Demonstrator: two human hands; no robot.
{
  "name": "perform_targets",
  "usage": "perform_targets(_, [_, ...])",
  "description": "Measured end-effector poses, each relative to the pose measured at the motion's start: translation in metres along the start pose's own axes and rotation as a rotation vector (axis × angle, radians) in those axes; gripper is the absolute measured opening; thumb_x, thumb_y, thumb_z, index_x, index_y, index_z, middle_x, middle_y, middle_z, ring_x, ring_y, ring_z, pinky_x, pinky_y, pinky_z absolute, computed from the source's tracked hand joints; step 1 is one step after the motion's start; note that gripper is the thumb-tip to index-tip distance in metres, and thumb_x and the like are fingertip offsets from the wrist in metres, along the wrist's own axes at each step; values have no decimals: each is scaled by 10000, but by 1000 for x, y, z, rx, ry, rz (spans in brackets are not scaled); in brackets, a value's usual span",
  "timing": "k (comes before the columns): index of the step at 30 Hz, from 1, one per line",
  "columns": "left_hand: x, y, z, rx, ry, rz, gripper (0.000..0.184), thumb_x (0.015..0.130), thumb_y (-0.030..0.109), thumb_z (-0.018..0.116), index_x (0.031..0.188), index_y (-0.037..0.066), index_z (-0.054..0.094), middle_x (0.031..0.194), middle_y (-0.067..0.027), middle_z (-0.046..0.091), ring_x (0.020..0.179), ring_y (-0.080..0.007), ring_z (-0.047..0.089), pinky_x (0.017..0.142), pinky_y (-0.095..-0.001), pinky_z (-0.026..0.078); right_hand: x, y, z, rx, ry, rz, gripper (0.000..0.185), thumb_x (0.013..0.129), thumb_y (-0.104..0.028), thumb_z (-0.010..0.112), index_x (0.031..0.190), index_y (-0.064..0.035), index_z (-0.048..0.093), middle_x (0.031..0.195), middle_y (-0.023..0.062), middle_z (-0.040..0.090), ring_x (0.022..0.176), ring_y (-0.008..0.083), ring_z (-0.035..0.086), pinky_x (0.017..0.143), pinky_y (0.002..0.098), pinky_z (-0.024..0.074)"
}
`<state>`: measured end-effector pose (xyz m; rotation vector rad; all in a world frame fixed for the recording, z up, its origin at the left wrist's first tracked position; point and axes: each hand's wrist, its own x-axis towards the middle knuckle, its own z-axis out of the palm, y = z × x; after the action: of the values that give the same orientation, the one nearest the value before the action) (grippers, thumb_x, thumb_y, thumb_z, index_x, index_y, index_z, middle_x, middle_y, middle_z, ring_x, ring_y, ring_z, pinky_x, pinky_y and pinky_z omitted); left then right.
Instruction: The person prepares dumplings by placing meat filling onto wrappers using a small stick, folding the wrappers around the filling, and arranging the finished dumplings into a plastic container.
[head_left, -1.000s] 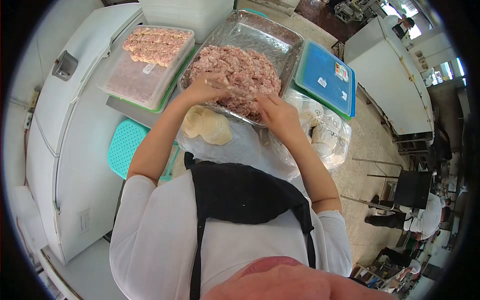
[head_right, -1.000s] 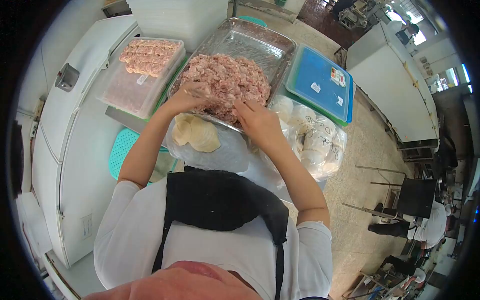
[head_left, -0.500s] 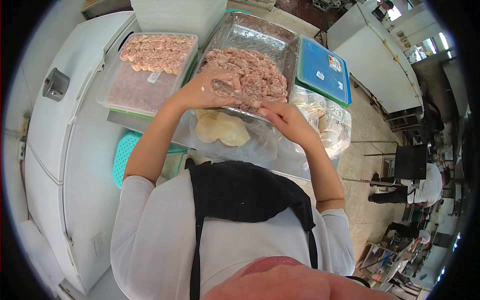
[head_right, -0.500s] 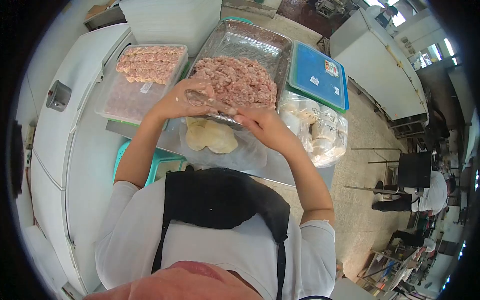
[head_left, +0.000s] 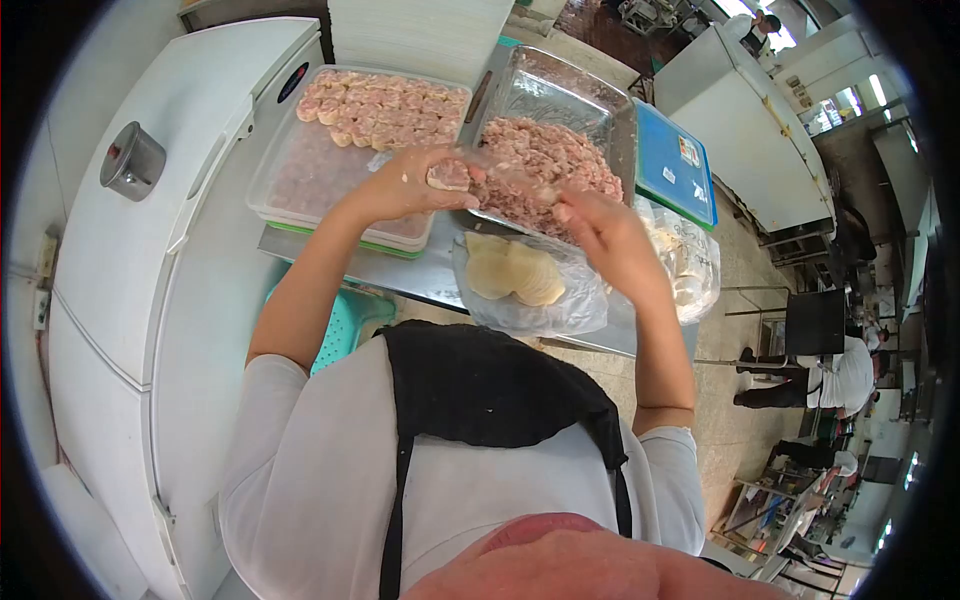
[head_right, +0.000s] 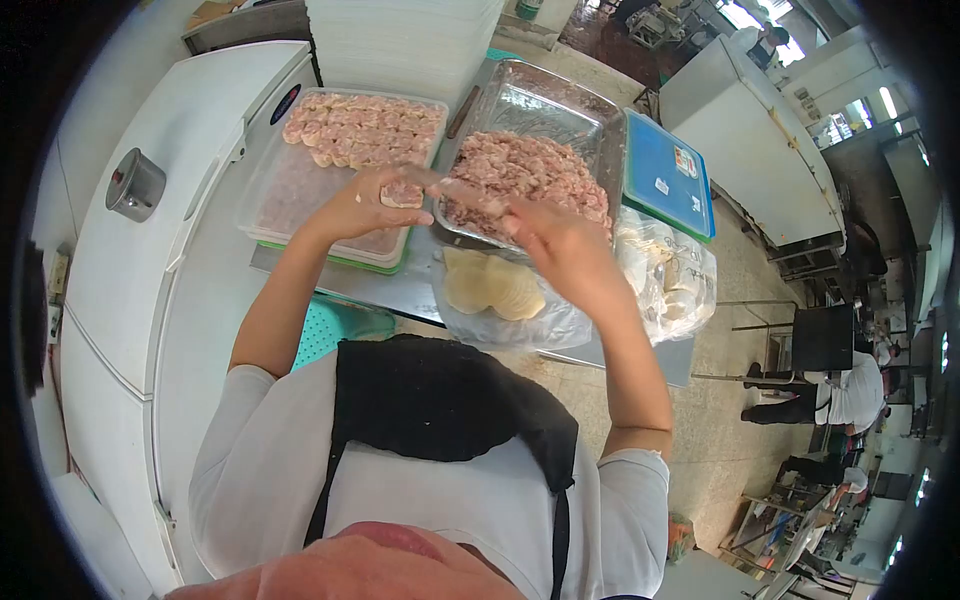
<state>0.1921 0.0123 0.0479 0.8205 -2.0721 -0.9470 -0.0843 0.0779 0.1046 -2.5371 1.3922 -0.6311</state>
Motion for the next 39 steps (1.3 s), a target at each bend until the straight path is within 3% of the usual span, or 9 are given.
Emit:
perform_targets(5, [-17,9,-29,-89,37,-462,587,694,351,806,1155,41,617,1053,-161,641,1019,-256,600,861,-370,474,14,-10,50,55,-153,152,334,958,-266,506,1189,-34,571,1078,193,634,965,376,613,814,409,490])
perform_targets(7, [-31,-18,-45,49,79,-340,634,689,335,808,1202,34,589,1059,-175,636,1023,-271,600,870,-372,473,10,-7,49,24,-137,165,292,950,-222,517,1152,-22,589,1046,214,633,975,382,607,819,404,482])
perform_targets(10, [-54,-66,-83,249,144,-327,686,684,308,803,1254,22,550,1080,-197,626,1039,-311,594,890,-381,470,-12,13,53,165,21,157,250,945,-190,536,1100,-8,607,895,161,642,851,293,630,744,352,477])
perform_targets(15, [-76,-153,-125,527,265,-399,669,717,257,752,1280,-6,502,1112,-218,615,1066,-363,577,923,-401,460,-64,46,58,466,54,596,285,934,-191,597,1138,8,613,710,11,534,639,79,478,574,242,403])
perform_targets(21, [-58,-158,-118,553,433,-562,748,734,198,728,1345,-43,370,1122,-258,596,1088,-394,560,947,-431,443,-83,43,55,658,127,701,286,976,-246,527,1132,-32,636,620,-75,419,478,10,327,438,174,267])
perform_targets(27, [-35,-166,-111,662,343,-555,767,772,162,681,1404,-43,300,1199,-279,562,1117,-393,548,951,-440,440,-77,67,61,544,4,663,333,981,-300,504,1076,-22,660,622,-64,392,572,56,381,535,218,333])
perform_targets(28, [-35,-174,-111,700,354,-531,774,766,150,676,1415,-28,294,1209,-281,555,1124,-392,546,959,-437,437,-76,73,59,474,-46,645,338,977,-309,487,1014,-21,660,616,32,517,609,160,528,596,307,419])
perform_targets(33, [-46,-185,-117,648,300,-417,768,754,124,656,1435,61,309,1274,-264,516,1186,-385,506,990,-420,423,-66,109,-12,-352,-386,566,322,906,-311,532,877,-22,669,885,211,656,855,360,629,735,475,473])
perform_targets(39, [-29,-74,-44,680,348,-203,638,779,159,684,1364,96,439,1293,-200,527,1164,-326,527,939,-383,454,-72,169,5,-584,-398,360,230,816,-228,592,743,-36,696,743,171,668,744,350,661,666,452,517])
